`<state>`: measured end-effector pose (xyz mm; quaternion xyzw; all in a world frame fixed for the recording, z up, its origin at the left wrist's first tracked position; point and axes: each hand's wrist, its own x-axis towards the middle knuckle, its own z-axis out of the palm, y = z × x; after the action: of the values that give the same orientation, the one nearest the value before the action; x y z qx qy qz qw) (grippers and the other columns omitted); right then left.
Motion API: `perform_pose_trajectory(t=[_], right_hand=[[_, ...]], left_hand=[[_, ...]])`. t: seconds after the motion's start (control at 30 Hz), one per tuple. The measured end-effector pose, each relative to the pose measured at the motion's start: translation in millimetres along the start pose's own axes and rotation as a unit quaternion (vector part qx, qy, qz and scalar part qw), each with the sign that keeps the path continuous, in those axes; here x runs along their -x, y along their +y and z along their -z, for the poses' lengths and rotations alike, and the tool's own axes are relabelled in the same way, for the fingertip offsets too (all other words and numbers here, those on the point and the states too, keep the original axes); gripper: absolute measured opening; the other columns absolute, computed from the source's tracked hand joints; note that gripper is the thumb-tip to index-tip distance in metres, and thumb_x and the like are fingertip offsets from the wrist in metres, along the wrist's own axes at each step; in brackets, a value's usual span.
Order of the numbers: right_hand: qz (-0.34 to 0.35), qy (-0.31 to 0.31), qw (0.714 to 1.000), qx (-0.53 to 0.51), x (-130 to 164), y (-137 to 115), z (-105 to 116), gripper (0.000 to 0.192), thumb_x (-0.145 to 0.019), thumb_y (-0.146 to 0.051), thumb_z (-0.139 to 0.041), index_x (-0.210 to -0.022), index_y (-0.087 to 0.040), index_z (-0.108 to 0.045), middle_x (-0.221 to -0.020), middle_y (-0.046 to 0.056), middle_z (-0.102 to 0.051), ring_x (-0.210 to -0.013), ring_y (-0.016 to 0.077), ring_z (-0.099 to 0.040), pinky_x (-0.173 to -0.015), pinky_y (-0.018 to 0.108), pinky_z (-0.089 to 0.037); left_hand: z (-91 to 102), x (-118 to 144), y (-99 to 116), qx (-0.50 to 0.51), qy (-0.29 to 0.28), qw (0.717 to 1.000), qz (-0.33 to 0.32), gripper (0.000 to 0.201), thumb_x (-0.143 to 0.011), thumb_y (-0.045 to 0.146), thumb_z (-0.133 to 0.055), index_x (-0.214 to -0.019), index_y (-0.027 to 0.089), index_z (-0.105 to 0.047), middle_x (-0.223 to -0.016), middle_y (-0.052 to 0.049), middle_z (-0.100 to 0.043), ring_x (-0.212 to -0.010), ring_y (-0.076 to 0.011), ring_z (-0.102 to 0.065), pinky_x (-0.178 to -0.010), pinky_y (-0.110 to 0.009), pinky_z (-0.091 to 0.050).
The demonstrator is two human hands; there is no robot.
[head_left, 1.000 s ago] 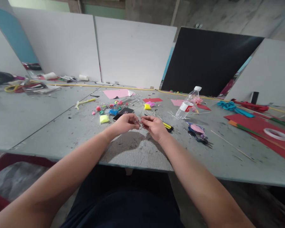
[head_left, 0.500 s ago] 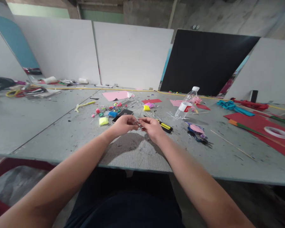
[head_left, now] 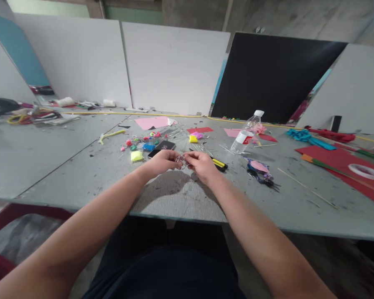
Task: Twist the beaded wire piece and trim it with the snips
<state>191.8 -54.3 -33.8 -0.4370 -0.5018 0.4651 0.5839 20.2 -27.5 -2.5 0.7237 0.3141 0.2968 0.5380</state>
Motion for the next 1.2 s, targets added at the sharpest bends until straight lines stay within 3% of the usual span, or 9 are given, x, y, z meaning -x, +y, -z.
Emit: perform_pose_trajectory(t=[0.17,0.27,0.47,0.63,0.9,1.2], right_hand=[[0.047,-0.005,0.996,0.072,0,2,2,0.043,-0.063,-0.057,-0.075,-0.082,-0.019,-0.071,-0.063,-0.002,-0.062,-0.053,0.0101,-0.046,-0.054,0.027,-0.038],[0.091,-0.019,0.985,0.148,1,-1,4,0.039,-0.072,-0.057,-0.069,-0.083,-0.019,-0.070,-0.068,0.000,-0.065,-0.059,0.0131,-0.052,-0.058,0.028,-0.041],[0.180,-0.026,0.941,0.285,5,-5,5,0.022,-0.087,-0.038,-0.057,-0.085,-0.020,-0.069,-0.082,0.005,-0.071,-0.075,0.0191,-0.062,-0.072,0.031,-0.045],[0.237,-0.024,0.903,0.358,3,-1,5,0.019,-0.091,-0.027,-0.051,-0.084,-0.019,-0.067,-0.090,0.010,-0.071,-0.088,0.0225,-0.064,-0.081,0.033,-0.045],[0.234,-0.026,0.889,0.393,-1,3,5,0.018,-0.094,-0.023,-0.050,-0.082,-0.019,-0.063,-0.086,0.007,-0.068,-0.086,0.0203,-0.061,-0.081,0.031,-0.043],[0.215,-0.006,0.907,0.363,-2,0,7,0.010,-0.088,-0.020,-0.058,-0.081,-0.019,-0.066,-0.083,0.004,-0.066,-0.080,0.0180,-0.059,-0.074,0.029,-0.044]], left_hand=[[-2.0,1,0,0.030,-0.004,0.999,0.027,0.014,-0.069,0.020,-0.076,-0.075,0.014,-0.066,-0.066,0.001,-0.062,-0.058,-0.0079,-0.052,-0.058,-0.023,-0.038],[-2.0,2,0,0.043,-0.012,0.998,0.039,0.014,-0.068,0.018,-0.076,-0.072,0.015,-0.063,-0.066,0.003,-0.059,-0.059,-0.0075,-0.052,-0.057,-0.022,-0.038],[-2.6,0,-5,0.040,-0.011,0.999,0.027,0.014,-0.066,0.016,-0.074,-0.074,0.015,-0.063,-0.067,0.003,-0.060,-0.060,-0.0081,-0.052,-0.058,-0.023,-0.038],[-2.9,-4,-9,0.002,0.009,1.000,0.008,0.011,-0.067,0.016,-0.072,-0.073,0.014,-0.063,-0.064,0.002,-0.061,-0.058,-0.0085,-0.051,-0.059,-0.024,-0.038],[-2.0,-8,-12,-0.040,0.047,0.998,0.003,0.011,-0.067,0.013,-0.072,-0.074,0.013,-0.064,-0.063,0.001,-0.063,-0.058,-0.0093,-0.054,-0.059,-0.024,-0.042],[-1.6,-8,-13,-0.068,0.052,0.996,-0.001,0.013,-0.068,0.012,-0.072,-0.076,0.013,-0.063,-0.063,0.000,-0.064,-0.056,-0.0099,-0.055,-0.056,-0.024,-0.043]])
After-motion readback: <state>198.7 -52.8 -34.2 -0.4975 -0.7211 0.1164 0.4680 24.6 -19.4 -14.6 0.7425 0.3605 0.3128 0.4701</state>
